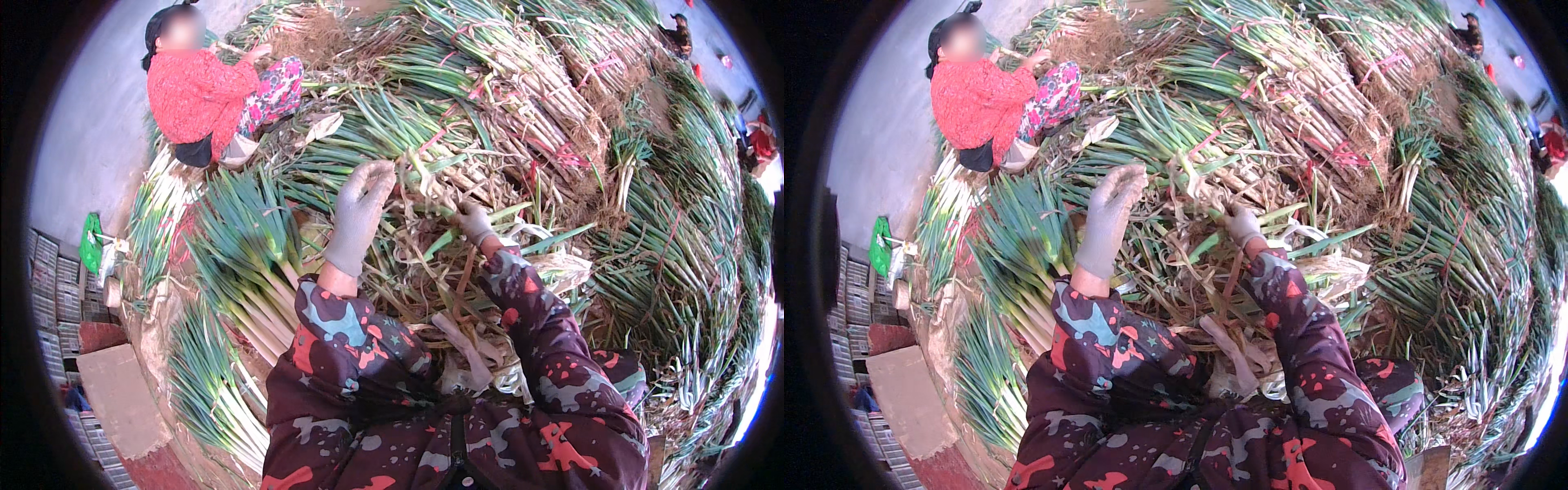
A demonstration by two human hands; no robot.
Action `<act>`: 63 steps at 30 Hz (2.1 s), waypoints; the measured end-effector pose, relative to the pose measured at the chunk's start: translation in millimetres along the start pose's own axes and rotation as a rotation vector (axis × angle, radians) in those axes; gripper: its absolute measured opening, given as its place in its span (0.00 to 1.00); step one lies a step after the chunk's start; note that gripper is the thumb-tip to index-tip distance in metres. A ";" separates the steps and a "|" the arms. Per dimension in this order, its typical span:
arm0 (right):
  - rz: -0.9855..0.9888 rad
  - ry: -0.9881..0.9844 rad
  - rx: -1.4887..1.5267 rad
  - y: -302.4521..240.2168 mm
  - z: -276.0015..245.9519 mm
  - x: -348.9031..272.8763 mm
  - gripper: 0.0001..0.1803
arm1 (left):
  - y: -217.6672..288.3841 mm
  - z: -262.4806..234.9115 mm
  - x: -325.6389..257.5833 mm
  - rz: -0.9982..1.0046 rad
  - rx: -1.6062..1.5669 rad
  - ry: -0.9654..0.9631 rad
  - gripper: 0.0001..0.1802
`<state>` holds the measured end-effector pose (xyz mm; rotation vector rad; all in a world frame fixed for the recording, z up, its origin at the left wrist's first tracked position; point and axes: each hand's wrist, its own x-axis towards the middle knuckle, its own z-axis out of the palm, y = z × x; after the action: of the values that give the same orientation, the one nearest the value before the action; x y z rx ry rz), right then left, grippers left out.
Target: The person sits on the ground and repeatedly picks up green onions, removes the root ends and outer layers by hand, and places the trimmed onions into a pile. The process is continuous and repetitive.
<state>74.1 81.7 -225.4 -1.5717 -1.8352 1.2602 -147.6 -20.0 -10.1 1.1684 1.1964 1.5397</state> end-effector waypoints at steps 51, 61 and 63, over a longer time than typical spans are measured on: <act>-0.356 0.113 -0.116 -107.3 -31.5 -188.9 0.32 | 14.6 -15.5 16.6 -0.119 -0.935 0.158 0.13; -0.205 -0.036 0.876 -146.1 8.9 -233.2 0.20 | 22.3 3.3 16.0 -0.037 -1.073 -0.099 0.20; -0.229 0.016 0.868 -143.4 6.5 -232.5 0.21 | 23.1 11.1 21.1 -0.041 -0.918 0.012 0.17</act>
<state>53.8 -130.3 -54.4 -0.8601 -1.1345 1.6034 -142.9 -1.9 17.3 0.5080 0.3892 1.7591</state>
